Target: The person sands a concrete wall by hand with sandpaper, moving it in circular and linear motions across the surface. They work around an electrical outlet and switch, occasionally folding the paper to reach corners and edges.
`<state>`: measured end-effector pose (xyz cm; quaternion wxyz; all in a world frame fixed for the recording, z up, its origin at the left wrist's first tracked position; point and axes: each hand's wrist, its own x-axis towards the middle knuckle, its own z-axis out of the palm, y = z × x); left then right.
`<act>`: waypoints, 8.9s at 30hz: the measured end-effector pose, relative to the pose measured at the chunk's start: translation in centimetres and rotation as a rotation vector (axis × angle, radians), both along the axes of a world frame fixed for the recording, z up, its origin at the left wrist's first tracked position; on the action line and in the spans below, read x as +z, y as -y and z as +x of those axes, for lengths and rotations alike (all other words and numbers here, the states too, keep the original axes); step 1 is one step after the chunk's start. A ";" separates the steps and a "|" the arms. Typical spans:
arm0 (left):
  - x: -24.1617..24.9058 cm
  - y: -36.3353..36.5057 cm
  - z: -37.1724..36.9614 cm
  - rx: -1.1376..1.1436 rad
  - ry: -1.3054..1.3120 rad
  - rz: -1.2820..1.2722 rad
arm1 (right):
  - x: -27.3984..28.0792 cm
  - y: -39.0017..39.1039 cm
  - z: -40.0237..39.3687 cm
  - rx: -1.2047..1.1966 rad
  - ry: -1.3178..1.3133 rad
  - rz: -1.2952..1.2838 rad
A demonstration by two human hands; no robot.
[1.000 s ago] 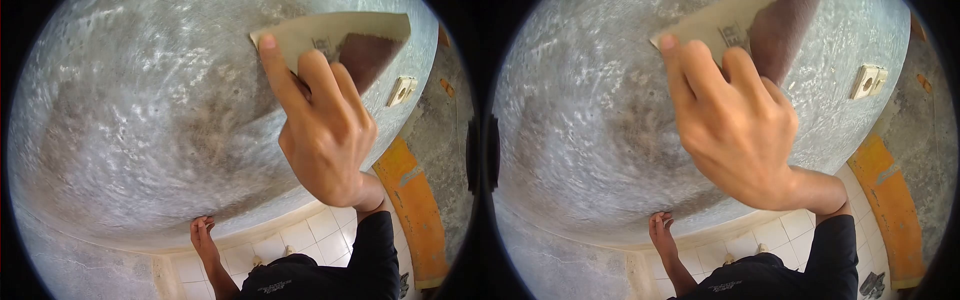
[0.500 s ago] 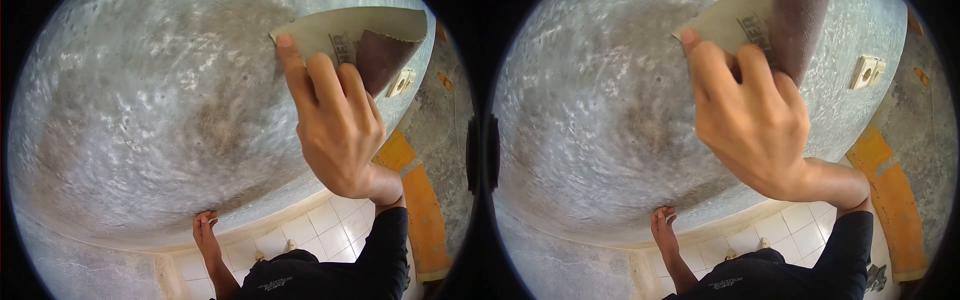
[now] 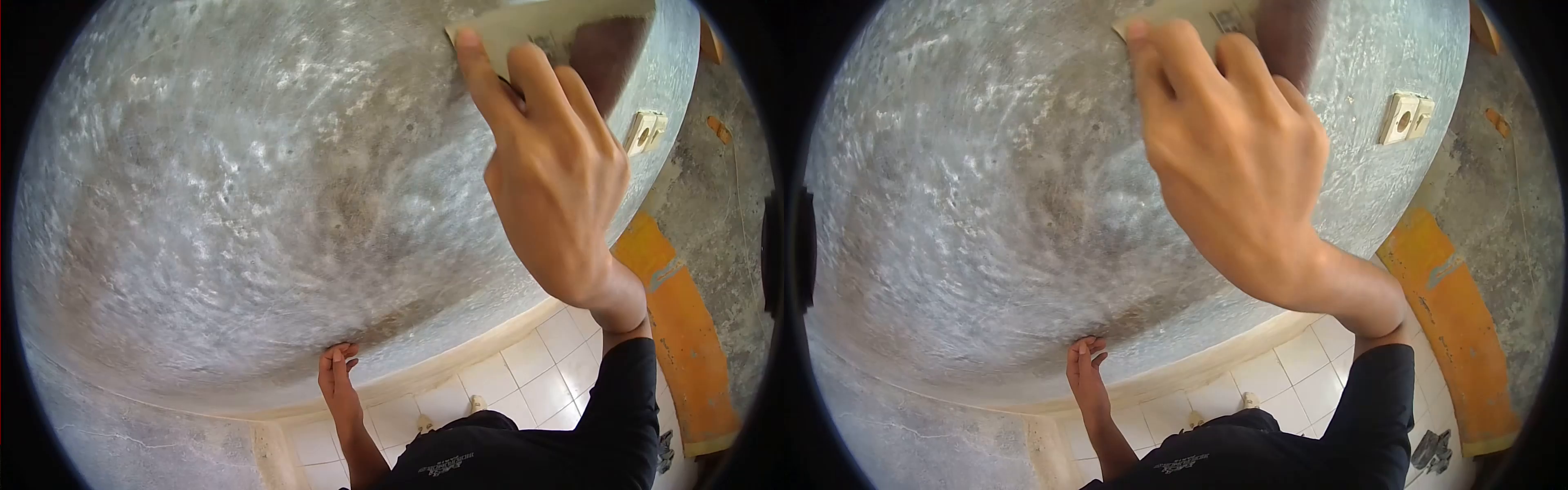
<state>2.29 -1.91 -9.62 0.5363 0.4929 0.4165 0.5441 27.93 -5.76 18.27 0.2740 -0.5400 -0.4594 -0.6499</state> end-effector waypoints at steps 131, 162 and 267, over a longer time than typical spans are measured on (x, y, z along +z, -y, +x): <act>-0.4 1.5 3.1 0.116 -0.075 0.035 | -11.7 1.4 9.1 0.895 -0.740 0.138; -1.1 1.0 2.3 0.050 -0.108 0.043 | -15.1 1.2 1.7 0.953 -0.770 -0.335; 19.5 -12.3 -13.1 1.153 -0.749 1.314 | -34.0 -8.0 -16.6 1.096 -0.648 -0.167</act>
